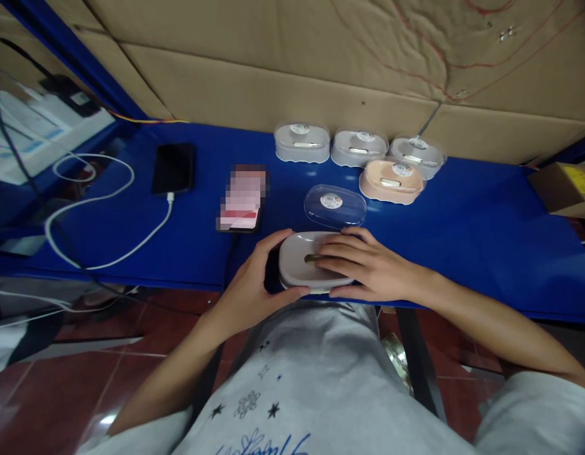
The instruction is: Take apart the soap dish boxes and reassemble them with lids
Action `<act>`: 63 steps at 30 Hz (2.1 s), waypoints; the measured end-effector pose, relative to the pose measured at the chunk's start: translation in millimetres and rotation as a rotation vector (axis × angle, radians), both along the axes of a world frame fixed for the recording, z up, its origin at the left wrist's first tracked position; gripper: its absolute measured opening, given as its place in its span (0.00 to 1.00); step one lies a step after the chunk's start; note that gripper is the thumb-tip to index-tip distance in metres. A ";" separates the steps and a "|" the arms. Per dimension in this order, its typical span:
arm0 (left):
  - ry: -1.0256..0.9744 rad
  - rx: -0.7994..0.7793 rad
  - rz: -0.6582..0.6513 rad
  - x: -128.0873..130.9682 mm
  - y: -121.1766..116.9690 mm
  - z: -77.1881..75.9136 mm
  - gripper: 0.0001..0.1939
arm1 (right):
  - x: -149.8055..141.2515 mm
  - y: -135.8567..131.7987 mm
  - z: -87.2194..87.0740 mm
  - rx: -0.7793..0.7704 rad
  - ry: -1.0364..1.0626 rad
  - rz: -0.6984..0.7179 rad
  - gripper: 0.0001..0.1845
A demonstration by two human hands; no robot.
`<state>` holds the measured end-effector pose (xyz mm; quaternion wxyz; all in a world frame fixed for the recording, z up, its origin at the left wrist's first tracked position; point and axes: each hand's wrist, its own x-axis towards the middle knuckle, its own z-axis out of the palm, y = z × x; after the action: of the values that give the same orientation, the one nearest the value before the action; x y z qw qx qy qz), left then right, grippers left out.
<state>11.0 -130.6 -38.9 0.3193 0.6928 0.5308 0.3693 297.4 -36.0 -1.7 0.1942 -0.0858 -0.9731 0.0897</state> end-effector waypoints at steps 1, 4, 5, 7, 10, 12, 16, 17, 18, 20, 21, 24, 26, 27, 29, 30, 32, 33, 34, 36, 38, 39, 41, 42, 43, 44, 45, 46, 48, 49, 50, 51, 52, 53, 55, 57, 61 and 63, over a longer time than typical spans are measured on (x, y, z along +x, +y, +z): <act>0.000 0.013 -0.003 -0.1 -0.2 -1.8 0.50 | -1.1 0.0 -1.4 0.006 0.013 0.001 0.26; 0.030 0.052 -0.009 1.2 -1.1 -7.6 0.57 | 0.4 5.3 -3.8 -0.006 0.097 -0.029 0.23; 0.046 0.062 -0.006 1.9 -1.5 -9.1 0.59 | 2.0 7.8 -3.5 -0.017 0.120 -0.059 0.22; 0.076 0.071 0.001 3.1 -2.3 -10.6 0.57 | 5.8 12.8 -2.3 -0.038 0.145 -0.133 0.21; 0.101 0.039 -0.011 1.7 -3.1 -7.6 0.52 | 9.8 19.9 -2.0 -0.036 0.148 -0.216 0.20; 0.111 0.010 -0.054 -1.6 -3.0 -2.6 0.49 | 10.6 24.3 -4.5 -0.022 0.142 -0.239 0.20; 0.088 0.080 -0.166 -9.9 -3.1 4.8 0.44 | 9.8 30.8 -13.4 -0.029 0.084 -0.293 0.21; 0.082 0.104 -0.172 -11.6 -3.3 4.6 0.43 | 9.7 31.8 -15.4 -0.033 0.061 -0.301 0.21; 0.070 0.118 -0.168 -12.9 -3.5 3.6 0.41 | 9.8 32.5 -17.0 -0.032 0.043 -0.304 0.21; -0.005 0.119 -0.141 -14.2 -3.4 0.0 0.38 | 10.3 33.2 -18.7 -0.020 0.030 -0.302 0.22; -0.068 0.114 -0.123 -14.3 -3.0 -1.7 0.38 | 10.5 33.2 -18.7 -0.012 0.034 -0.302 0.23; -0.252 0.048 -0.029 -12.6 -0.7 -1.8 0.41 | 11.1 31.4 -15.5 -0.013 0.058 -0.303 0.22; -0.330 -0.047 0.045 -10.7 0.4 2.9 0.47 | 11.1 29.3 -12.3 -0.025 0.073 -0.308 0.22; -0.371 -0.098 0.078 -9.6 0.6 5.9 0.48 | 11.0 28.3 -11.1 -0.027 0.075 -0.311 0.22; -0.468 -0.194 0.117 -7.7 0.7 11.3 0.42 | 10.7 26.8 -10.3 -0.018 0.059 -0.318 0.23; -0.531 -0.240 0.129 -6.8 0.8 13.2 0.37 | 10.6 26.6 -10.9 -0.010 0.039 -0.324 0.24; -0.673 -0.339 0.154 -5.3 1.7 15.0 0.29 | 10.6 27.1 -13.1 0.009 -0.004 -0.334 0.24; -0.748 -0.394 0.168 -4.6 2.4 15.2 0.28 | 10.6 27.7 -14.1 0.018 -0.018 -0.341 0.24; -0.818 -0.447 0.189 -3.9 3.2 15.2 0.28 | 10.6 28.3 -14.7 0.026 -0.022 -0.353 0.22; -0.925 -0.539 0.247 -2.2 4.3 14.9 0.30 | 10.7 28.8 -13.6 0.017 0.003 -0.399 0.21; -0.981 -0.602 0.296 0.3 4.1 14.6 0.30 | 10.9 27.4 -9.3 -0.026 0.082 -0.464 0.21; -0.996 -0.621 0.309 1.9 3.5 14.4 0.29 | 11.1 26.0 -6.5 -0.046 0.136 -0.493 0.21; -1.017 -0.636 0.306 6.6 2.1 14.1 0.26 | 11.3 21.8 -1.4 -0.061 0.240 -0.514 0.22; -1.026 -0.633 0.295 9.7 1.7 14.0 0.24 | 11.3 19.2 0.4 -0.053 0.275 -0.499 0.22; -1.040 -0.626 0.284 13.4 1.9 14.2 0.23 | 11.1 16.3 1.4 -0.038 0.291 -0.467 0.23; -1.060 -0.618 0.271 17.6 2.8 14.7 0.22 | 10.5 13.4 1.6 -0.019 0.286 -0.422 0.23; -1.087 -0.611 0.256 22.2 4.5 15.6 0.22 | 9.6 10.5 1.0 0.003 0.263 -0.370 0.24; -1.120 -0.609 0.236 27.0 6.8 16.8 0.21 | 8.3 7.7 -0.1 0.028 0.225 -0.319 0.24; -1.185 -0.619 0.182 36.1 12.5 19.9 0.21 | 5.3 3.5 -3.0 0.080 0.147 -0.248 0.25; -1.209 -0.620 0.157 40.0 15.3 21.6 0.20 | 3.8 2.3 -4.3 0.104 0.122 -0.231 0.25; -1.226 -0.615 0.134 43.0 17.9 23.1 0.21 | 2.4 1.6 -5.3 0.126 0.109 -0.224 0.25; -1.236 -0.602 0.114 45.3 19.8 24.2 0.23 | 1.3 1.4 -6.0 0.144 0.107 -0.222 0.25; -1.241 -0.581 0.099 46.8 21.2 25.0 0.26 | 0.5 1.6 -6.4 0.159 0.109 -0.224 0.25; -1.239 -0.555 0.091 47.6 22.1 25.3 0.28 | -0.2 1.9 -6.8 0.168 0.107 -0.227 0.24; -1.215 -0.514 0.098 47.9 22.4 24.7 0.28 | -1.2 2.1 -7.9 0.178 0.078 -0.223 0.22; -1.180 -0.499 0.130 47.7 22.1 23.2 0.26 | -2.2 1.8 -10.0 0.174 0.037 -0.221 0.21; -1.199 -0.515 0.167 47.2 23.2 20.3 0.24 | -3.1 5.1 -15.4 0.102 -0.006 -0.191 0.24; -1.244 -0.495 0.187 45.9 24.0 19.8 0.22 | -1.1 12.4 -17.5 0.020 0.026 -0.169 0.32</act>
<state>56.9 -106.5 -19.1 0.6814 0.2087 0.3749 0.5929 296.2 -23.6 -19.2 0.2146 -0.1646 -0.9606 0.0644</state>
